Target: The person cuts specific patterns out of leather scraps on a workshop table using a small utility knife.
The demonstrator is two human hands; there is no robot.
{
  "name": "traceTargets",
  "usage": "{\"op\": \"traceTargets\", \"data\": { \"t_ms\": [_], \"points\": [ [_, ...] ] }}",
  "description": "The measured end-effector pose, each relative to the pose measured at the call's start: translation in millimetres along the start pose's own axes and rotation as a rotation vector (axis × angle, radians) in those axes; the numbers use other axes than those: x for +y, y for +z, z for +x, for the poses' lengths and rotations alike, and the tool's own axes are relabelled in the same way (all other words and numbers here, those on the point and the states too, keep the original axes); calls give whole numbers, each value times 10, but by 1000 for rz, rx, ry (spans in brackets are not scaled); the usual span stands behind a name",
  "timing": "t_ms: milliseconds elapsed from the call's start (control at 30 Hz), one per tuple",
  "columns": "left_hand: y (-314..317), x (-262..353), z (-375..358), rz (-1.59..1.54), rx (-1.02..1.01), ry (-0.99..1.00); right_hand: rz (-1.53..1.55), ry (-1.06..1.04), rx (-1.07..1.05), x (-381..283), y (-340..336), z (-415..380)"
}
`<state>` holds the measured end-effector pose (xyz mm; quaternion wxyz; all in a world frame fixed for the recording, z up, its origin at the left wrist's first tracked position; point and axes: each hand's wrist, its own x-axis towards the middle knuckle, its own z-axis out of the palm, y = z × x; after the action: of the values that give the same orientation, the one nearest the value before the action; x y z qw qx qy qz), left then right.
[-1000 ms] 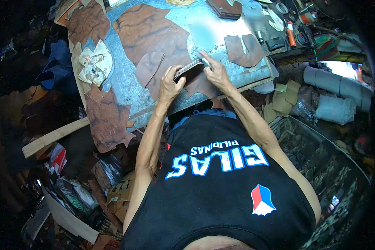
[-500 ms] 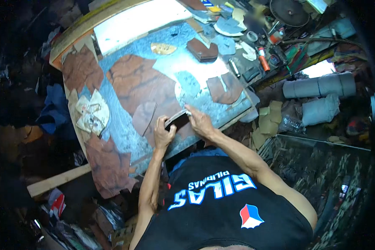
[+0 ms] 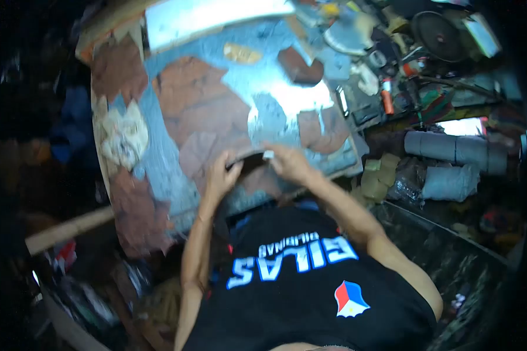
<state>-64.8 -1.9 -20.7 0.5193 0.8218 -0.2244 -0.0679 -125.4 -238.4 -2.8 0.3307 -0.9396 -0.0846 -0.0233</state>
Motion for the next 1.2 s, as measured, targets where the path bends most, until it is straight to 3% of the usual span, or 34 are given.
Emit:
{"op": "traceTargets", "data": {
  "t_ms": [33,67,100,233,300,333,367,400,433,467,567,633,667,700,800,967,1033,1067,1167,1200],
  "points": [
    [-31,84,74,-68,-40,-49,-32,30,-45,-28,-145,63],
    [-89,229,144,-118,-141,-107,5,157,-220,-104,-395,179],
    [-107,305,336,-166,-214,-119,140,57,-149,-85,-533,285],
    [193,285,727,-225,-279,-140,117,55,-323,76,-1059,637],
    [349,303,871,-363,-372,-240,128,16,-335,302,-1135,752],
    [382,299,902,-368,-390,-293,157,97,-413,392,-1183,815],
    [429,342,923,-376,-383,-297,183,180,-488,480,-1240,883],
    [481,381,947,-360,-252,-321,219,148,-461,600,-1289,936],
    [532,415,976,-344,-122,-339,271,259,-489,718,-1352,1009],
    [550,414,968,-331,-32,-383,284,300,-463,781,-1461,1097],
    [672,184,788,-89,194,-272,361,352,-344,1012,-1829,1421],
    [720,189,621,92,212,-199,576,451,-274,1314,-2000,1675],
    [694,270,599,146,192,-191,384,441,-140,1346,-2095,1820],
    [681,300,581,136,209,-176,421,500,-106,1511,-2168,1995],
    [592,249,510,139,220,-185,789,537,58,2175,-2163,2488],
    [484,385,457,143,183,-245,1080,710,181,2941,-1771,3090],
    [504,426,411,162,186,-224,1049,868,142,3196,-1529,3248],
    [506,486,394,150,167,-249,846,922,161,3160,-1472,3266],
    [490,628,348,120,179,-323,632,981,172,3072,-1453,3339],
    [461,656,331,111,175,-327,397,887,165,3141,-1420,3373]
  ]
}}
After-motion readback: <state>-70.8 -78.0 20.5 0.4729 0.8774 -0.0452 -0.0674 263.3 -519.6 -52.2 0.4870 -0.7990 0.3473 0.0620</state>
